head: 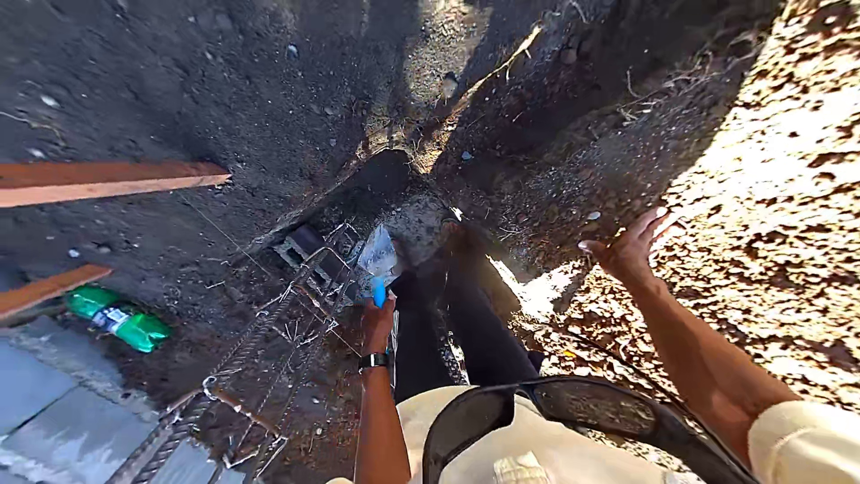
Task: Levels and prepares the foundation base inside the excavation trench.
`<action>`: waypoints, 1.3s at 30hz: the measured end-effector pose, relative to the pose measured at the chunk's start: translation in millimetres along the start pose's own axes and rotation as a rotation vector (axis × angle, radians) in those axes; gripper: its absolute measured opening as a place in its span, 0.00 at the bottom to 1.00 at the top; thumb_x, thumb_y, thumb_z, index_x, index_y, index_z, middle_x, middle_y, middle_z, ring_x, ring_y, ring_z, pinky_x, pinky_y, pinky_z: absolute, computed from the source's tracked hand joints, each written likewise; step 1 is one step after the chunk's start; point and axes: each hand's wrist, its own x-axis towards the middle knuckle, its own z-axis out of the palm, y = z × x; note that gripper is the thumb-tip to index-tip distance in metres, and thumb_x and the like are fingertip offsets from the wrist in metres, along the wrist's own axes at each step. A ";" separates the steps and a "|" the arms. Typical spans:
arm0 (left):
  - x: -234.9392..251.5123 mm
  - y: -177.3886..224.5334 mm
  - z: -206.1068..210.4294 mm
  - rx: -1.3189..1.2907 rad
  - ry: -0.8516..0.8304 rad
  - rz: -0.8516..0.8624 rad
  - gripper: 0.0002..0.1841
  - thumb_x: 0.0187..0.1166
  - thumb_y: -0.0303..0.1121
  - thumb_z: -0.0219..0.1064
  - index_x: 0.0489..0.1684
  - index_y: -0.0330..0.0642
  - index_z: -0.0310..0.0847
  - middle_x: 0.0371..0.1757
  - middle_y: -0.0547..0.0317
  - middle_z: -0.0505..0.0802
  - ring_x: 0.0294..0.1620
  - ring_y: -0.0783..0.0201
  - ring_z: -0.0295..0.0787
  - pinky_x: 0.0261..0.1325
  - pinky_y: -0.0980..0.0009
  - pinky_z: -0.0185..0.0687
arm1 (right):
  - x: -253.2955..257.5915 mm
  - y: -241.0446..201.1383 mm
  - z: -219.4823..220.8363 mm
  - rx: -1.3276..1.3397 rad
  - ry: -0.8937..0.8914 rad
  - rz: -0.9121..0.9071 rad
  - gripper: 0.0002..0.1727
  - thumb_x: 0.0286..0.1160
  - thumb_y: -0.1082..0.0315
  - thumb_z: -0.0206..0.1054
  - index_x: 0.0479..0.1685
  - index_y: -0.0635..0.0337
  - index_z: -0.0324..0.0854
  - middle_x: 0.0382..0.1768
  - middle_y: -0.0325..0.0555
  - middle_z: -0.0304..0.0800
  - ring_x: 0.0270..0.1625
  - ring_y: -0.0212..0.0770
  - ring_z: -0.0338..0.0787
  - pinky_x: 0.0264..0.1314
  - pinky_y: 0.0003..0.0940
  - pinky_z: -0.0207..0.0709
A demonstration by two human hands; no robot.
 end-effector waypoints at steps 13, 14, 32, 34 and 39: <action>-10.0 74.8 37.5 -1.094 -0.476 -0.122 0.22 0.90 0.50 0.58 0.60 0.37 0.72 0.30 0.49 0.87 0.25 0.54 0.88 0.32 0.58 0.91 | -4.3 -7.5 -8.5 -0.101 -0.039 0.061 0.88 0.44 0.40 0.90 0.94 0.69 0.16 0.91 0.78 0.11 0.94 0.78 0.27 0.92 0.70 0.44; -6.6 75.1 42.4 -1.135 -0.483 -0.129 0.23 0.90 0.51 0.58 0.60 0.37 0.72 0.32 0.48 0.88 0.27 0.54 0.88 0.34 0.57 0.90 | -5.1 -15.1 -14.0 -0.142 -0.058 0.111 0.87 0.44 0.36 0.88 0.95 0.67 0.18 0.92 0.77 0.14 0.94 0.79 0.31 0.89 0.74 0.47; 32.7 70.3 106.3 -1.258 -0.479 -0.066 0.27 0.92 0.55 0.50 0.73 0.44 0.76 0.60 0.49 0.91 0.60 0.55 0.88 0.63 0.53 0.86 | -147.0 -280.8 121.6 -0.150 -0.864 -0.617 0.41 0.69 0.50 0.75 0.80 0.63 0.69 0.62 0.65 0.87 0.65 0.65 0.88 0.68 0.69 0.78; 37.8 70.9 102.5 -1.200 -0.461 0.002 0.28 0.92 0.56 0.49 0.73 0.44 0.77 0.59 0.50 0.91 0.59 0.55 0.89 0.62 0.53 0.86 | -146.3 -282.1 131.8 -0.133 -0.817 -0.606 0.43 0.68 0.51 0.76 0.80 0.64 0.66 0.61 0.65 0.87 0.63 0.64 0.88 0.66 0.68 0.79; 50.6 67.4 91.9 -0.835 -0.359 0.078 0.37 0.85 0.67 0.51 0.76 0.44 0.76 0.61 0.44 0.92 0.59 0.50 0.90 0.59 0.48 0.88 | -122.0 -281.2 116.5 -0.042 -0.835 -0.543 0.46 0.67 0.40 0.77 0.78 0.63 0.67 0.57 0.64 0.88 0.60 0.61 0.90 0.65 0.67 0.82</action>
